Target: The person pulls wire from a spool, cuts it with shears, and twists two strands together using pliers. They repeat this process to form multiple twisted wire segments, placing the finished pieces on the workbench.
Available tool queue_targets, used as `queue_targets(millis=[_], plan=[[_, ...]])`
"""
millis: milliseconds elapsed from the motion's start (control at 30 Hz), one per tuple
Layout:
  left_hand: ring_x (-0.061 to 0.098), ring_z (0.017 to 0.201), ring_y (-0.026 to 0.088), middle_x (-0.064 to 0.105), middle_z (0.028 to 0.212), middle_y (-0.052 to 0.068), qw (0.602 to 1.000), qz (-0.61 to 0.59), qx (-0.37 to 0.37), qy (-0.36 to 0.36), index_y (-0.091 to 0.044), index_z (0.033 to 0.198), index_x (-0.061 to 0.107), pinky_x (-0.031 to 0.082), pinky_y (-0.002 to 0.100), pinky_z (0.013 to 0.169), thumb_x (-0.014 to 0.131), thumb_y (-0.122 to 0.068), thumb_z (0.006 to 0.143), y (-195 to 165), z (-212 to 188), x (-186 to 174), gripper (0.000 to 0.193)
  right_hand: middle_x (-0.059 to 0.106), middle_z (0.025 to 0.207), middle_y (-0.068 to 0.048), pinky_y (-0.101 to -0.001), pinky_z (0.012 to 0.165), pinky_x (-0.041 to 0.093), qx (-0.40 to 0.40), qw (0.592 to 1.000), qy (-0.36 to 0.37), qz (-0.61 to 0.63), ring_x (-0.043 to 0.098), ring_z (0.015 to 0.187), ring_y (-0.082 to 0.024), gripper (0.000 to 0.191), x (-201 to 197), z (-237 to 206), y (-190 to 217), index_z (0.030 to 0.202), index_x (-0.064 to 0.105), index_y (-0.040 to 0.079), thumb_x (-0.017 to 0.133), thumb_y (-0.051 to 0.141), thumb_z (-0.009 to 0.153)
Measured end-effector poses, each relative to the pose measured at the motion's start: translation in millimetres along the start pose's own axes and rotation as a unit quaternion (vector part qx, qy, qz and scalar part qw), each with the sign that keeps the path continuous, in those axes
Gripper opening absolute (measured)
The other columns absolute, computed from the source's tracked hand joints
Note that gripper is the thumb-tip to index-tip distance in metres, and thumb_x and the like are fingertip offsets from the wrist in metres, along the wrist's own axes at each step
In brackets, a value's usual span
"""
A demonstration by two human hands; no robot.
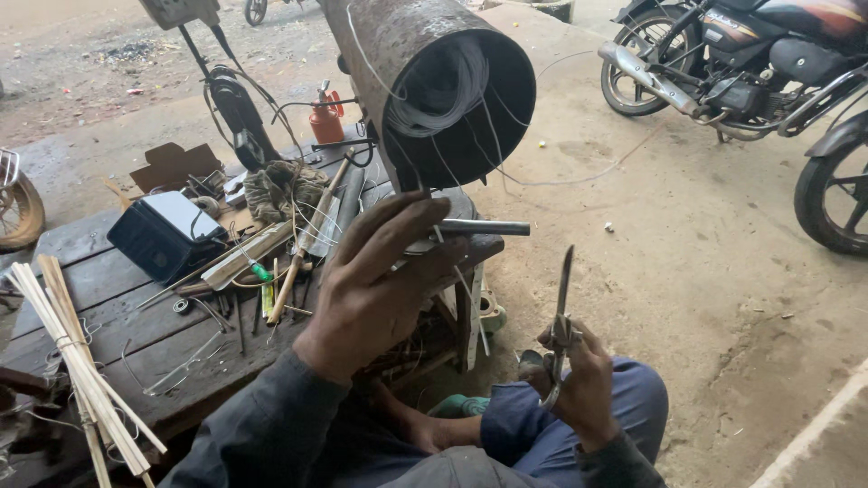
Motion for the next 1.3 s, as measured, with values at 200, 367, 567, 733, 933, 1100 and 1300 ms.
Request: queue_targets(millis=[200, 367, 567, 733, 933, 1100, 1300], plan=[[0.065, 0.124, 0.027, 0.068, 0.122, 0.006, 0.992, -0.041, 0.052, 0.110, -0.007, 0.115, 0.072, 0.057, 0.042, 0.101, 0.075, -0.015, 0.096, 4.7, 17.7, 11.8, 0.021, 0.069, 0.103, -0.015, -0.0394, 0.077, 0.056, -0.046, 0.998, 0.024, 0.028, 0.070, 0.092, -0.031, 0.067, 18.6, -0.2, 20.3, 0.119, 0.066, 0.001, 0.073, 0.058, 0.086], [0.065, 0.099, 0.024, 0.068, 0.103, 0.007, 0.984, -0.076, 0.048, 0.153, -0.005, 0.111, 0.071, 0.058, 0.039, 0.083, 0.073, -0.013, 0.096, 16.5, 13.9, 22.1, 0.017, 0.069, 0.086, -0.009, -0.0371, 0.069, 0.056, 0.024, 0.996, 0.061, 0.063, 0.071, 0.078, -0.026, 0.057, 43.1, -15.4, -0.1, 0.103, 0.067, 0.004, 0.076, 0.056, 0.083], [0.066, 0.101, 0.022, 0.069, 0.105, 0.005, 0.986, -0.065, 0.026, 0.151, -0.007, 0.115, 0.072, 0.058, 0.038, 0.083, 0.073, -0.011, 0.095, 19.4, 11.0, 31.0, 0.020, 0.066, 0.081, -0.009, -0.0355, 0.061, 0.054, 0.046, 0.995, 0.065, 0.054, 0.069, 0.071, -0.025, 0.058, 53.1, -21.3, -8.7, 0.098, 0.068, 0.004, 0.078, 0.057, 0.077], [0.066, 0.099, 0.025, 0.070, 0.106, 0.007, 0.988, -0.059, 0.009, 0.146, -0.008, 0.115, 0.072, 0.057, 0.040, 0.083, 0.074, -0.010, 0.089, 11.2, 13.7, 39.7, 0.026, 0.063, 0.077, -0.011, -0.0387, 0.060, 0.049, 0.011, 0.998, 0.041, 0.045, 0.064, 0.069, -0.029, 0.051, 42.9, -12.9, 3.0, 0.089, 0.067, 0.004, 0.081, 0.052, 0.077], [0.066, 0.097, 0.024, 0.070, 0.102, 0.007, 0.988, -0.046, -0.016, 0.149, -0.006, 0.113, 0.074, 0.055, 0.041, 0.085, 0.075, -0.011, 0.089, 2.3, 21.3, 47.6, 0.024, 0.061, 0.070, -0.009, -0.0404, 0.059, 0.048, 0.008, 0.998, 0.041, 0.055, 0.062, 0.064, -0.030, 0.046, 31.5, 1.2, 11.4, 0.077, 0.063, 0.006, 0.083, 0.047, 0.078], [0.067, 0.100, 0.026, 0.070, 0.102, 0.007, 0.989, -0.016, -0.004, 0.144, -0.005, 0.110, 0.073, 0.054, 0.043, 0.089, 0.074, -0.012, 0.086, -5.0, 25.7, 50.8, 0.024, 0.058, 0.066, -0.008, -0.0386, 0.055, 0.046, 0.023, 0.995, 0.050, 0.081, 0.059, 0.058, -0.027, 0.046, 28.6, 4.5, 13.0, 0.074, 0.062, 0.006, 0.086, 0.045, 0.075], [0.067, 0.102, 0.024, 0.071, 0.106, 0.006, 0.990, -0.005, 0.008, 0.143, -0.006, 0.104, 0.072, 0.054, 0.044, 0.090, 0.074, -0.014, 0.088, -13.2, 25.2, 53.9, 0.018, 0.054, 0.064, -0.007, -0.0358, 0.050, 0.043, 0.031, 0.993, 0.042, 0.102, 0.055, 0.054, -0.023, 0.046, 25.0, 3.7, 12.5, 0.074, 0.062, 0.005, 0.086, 0.045, 0.076]])
Point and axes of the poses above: each hand's wrist, its own z-axis towards the middle knuckle, its own x-axis out of the palm, y = z × x, the point moved 7 cm from there along z, towards the middle knuckle
